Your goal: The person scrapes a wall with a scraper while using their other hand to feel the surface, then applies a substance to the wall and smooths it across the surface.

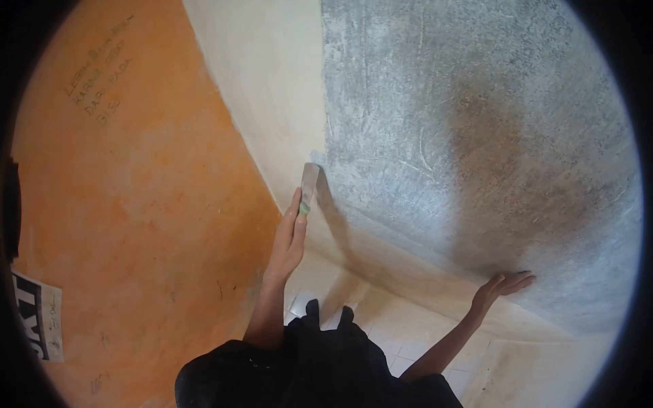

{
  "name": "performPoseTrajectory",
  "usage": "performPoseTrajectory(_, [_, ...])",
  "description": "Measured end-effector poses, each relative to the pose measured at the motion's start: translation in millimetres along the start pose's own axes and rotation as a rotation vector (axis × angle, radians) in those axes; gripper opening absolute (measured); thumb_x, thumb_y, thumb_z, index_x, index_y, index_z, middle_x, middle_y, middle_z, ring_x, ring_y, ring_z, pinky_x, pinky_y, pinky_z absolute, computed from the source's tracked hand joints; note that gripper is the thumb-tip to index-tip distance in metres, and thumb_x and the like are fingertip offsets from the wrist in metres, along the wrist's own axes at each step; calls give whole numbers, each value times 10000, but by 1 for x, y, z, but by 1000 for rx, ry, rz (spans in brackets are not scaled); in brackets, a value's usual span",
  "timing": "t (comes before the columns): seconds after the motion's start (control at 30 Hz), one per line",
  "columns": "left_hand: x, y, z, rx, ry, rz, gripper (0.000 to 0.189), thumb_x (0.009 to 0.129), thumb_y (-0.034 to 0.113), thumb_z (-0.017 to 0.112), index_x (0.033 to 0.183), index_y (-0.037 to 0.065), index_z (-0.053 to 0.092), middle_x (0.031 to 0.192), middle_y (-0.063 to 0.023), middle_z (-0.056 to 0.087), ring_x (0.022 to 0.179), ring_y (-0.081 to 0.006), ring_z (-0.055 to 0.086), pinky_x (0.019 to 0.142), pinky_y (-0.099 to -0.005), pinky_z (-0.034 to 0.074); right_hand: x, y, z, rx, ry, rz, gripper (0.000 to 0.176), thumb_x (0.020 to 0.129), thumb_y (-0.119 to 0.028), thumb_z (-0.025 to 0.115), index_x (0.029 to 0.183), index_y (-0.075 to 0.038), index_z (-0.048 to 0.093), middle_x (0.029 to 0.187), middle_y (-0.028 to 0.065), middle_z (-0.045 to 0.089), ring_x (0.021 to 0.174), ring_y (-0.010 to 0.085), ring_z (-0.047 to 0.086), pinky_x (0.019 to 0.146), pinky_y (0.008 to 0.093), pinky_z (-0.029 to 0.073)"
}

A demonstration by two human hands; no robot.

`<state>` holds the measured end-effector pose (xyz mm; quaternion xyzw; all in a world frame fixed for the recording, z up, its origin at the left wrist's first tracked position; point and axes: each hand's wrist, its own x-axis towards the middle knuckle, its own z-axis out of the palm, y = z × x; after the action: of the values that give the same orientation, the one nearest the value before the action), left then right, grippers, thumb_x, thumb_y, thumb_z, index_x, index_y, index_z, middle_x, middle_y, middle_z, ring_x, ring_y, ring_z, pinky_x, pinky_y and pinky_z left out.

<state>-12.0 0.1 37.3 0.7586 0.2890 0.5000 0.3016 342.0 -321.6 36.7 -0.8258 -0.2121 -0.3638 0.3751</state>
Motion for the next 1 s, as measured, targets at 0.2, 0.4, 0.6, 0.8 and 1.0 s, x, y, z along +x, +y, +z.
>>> performPoseTrajectory(0.2, [11,9,-24,-499,-132,-473,568,972,182,610,1479,43,395,953,-19,603,667,-65,539,526,-206,413,-8,-70,4,70,125,27,860,975,-687,221,1561,-63,143,1617,226,31,1496,392,49,1189,529,99])
performPoseTrajectory(0.4, [22,-10,-34,-461,-237,-619,432,959,177,636,1365,50,565,741,12,566,608,-29,476,504,-189,363,-40,-117,44,42,174,66,840,997,-644,210,1557,-35,65,1609,250,9,1491,400,55,1188,538,96])
performPoseTrajectory(0.6, [11,-11,-22,-307,-116,-510,393,956,221,653,1302,37,618,867,0,659,701,-55,518,636,-209,441,-70,-130,88,72,111,206,869,992,-655,207,1555,-33,-22,1611,249,-18,1497,388,20,1190,527,64])
performPoseTrajectory(0.8, [19,2,-9,-278,-65,-449,385,959,199,644,1305,33,611,888,-19,668,775,-54,532,700,-220,458,-97,-71,105,449,-303,396,916,998,-654,183,1511,42,-121,1564,345,-26,1468,425,65,1180,457,143])
performPoseTrajectory(1.0, [50,38,3,-508,-79,-341,405,963,185,634,1325,12,585,895,-36,673,781,-44,530,684,-203,441,-98,-75,99,369,-267,331,928,987,-670,183,1510,7,-174,1571,331,-51,1474,423,61,1184,456,128])
